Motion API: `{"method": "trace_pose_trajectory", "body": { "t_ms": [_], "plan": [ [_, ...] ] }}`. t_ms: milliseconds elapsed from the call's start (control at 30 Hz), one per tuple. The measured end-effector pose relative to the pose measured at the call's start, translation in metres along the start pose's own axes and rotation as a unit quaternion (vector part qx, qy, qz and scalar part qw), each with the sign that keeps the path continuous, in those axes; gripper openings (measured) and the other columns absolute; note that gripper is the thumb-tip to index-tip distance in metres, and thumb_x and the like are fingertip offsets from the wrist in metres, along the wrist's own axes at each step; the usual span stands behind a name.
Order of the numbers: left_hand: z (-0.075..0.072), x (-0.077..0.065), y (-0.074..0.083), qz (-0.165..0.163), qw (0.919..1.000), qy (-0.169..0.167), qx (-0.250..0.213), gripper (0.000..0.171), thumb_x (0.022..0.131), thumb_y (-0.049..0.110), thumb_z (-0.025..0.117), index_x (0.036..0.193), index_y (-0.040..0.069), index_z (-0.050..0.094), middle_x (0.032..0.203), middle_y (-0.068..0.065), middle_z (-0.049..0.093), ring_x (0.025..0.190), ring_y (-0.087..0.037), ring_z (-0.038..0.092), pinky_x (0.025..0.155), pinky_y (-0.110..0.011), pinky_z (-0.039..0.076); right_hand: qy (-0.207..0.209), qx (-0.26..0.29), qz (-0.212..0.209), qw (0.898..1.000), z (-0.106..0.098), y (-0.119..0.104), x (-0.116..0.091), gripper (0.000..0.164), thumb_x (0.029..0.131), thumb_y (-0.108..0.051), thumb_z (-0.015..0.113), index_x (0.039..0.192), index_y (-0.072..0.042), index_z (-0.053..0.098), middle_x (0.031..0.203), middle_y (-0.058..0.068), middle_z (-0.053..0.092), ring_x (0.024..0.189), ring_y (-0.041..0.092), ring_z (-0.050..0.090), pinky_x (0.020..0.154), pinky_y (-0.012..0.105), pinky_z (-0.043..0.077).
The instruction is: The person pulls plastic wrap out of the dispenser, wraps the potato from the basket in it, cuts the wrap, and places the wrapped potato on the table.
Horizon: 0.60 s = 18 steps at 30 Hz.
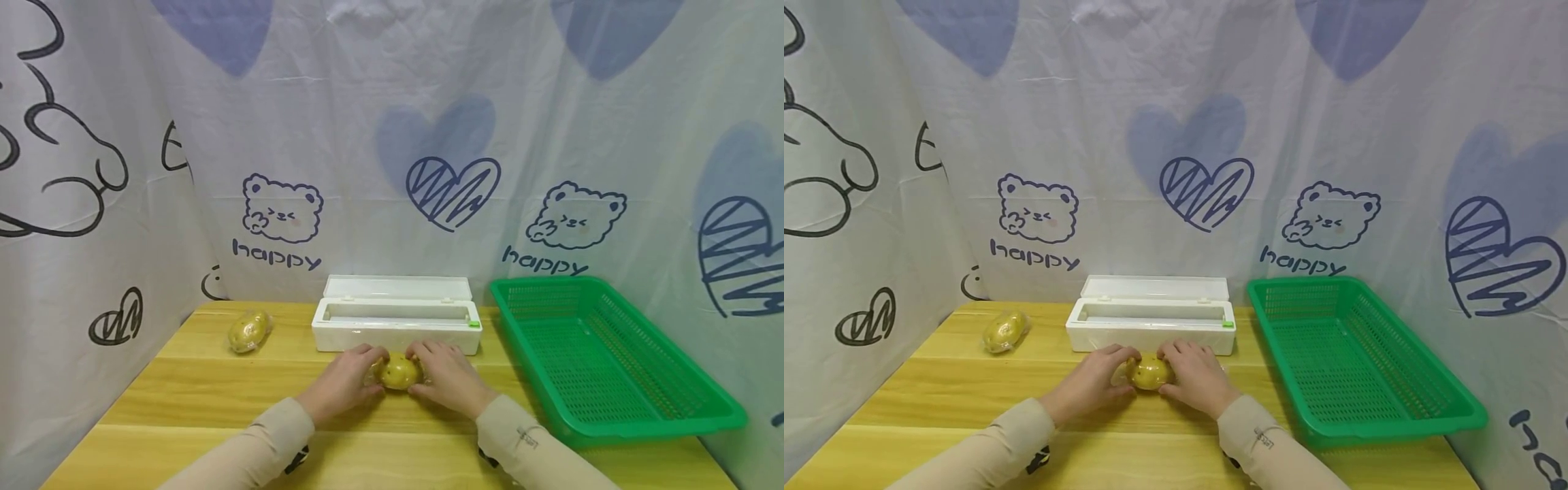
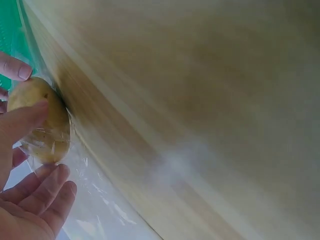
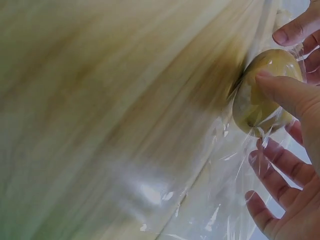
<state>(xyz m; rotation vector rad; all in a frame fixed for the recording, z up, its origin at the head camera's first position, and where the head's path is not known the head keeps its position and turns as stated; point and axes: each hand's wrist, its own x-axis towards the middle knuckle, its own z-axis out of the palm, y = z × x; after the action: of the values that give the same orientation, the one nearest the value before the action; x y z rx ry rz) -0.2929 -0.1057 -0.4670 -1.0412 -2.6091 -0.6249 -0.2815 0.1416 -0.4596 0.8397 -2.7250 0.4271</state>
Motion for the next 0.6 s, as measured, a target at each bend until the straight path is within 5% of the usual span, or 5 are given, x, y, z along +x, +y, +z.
{"method": "trace_pose_trajectory", "body": {
  "t_ms": [600],
  "plan": [
    [-0.0018,-0.0035,0.0046,0.004,0.9996,-0.01,-0.025,0.045,0.083,0.012,0.092,0.122,0.01,0.069,0.112,-0.011,0.075,0.1,-0.027,0.074,0.089,-0.042,0.065,-0.007,0.0,-0.013,1.0,-0.0033,-0.0046,-0.0069,0.052,0.085,-0.032,0.093,0.126,-0.017,0.065,0.123,0.002,0.073,0.116,0.023,0.069,0.098,0.049,0.051]
  ]
}}
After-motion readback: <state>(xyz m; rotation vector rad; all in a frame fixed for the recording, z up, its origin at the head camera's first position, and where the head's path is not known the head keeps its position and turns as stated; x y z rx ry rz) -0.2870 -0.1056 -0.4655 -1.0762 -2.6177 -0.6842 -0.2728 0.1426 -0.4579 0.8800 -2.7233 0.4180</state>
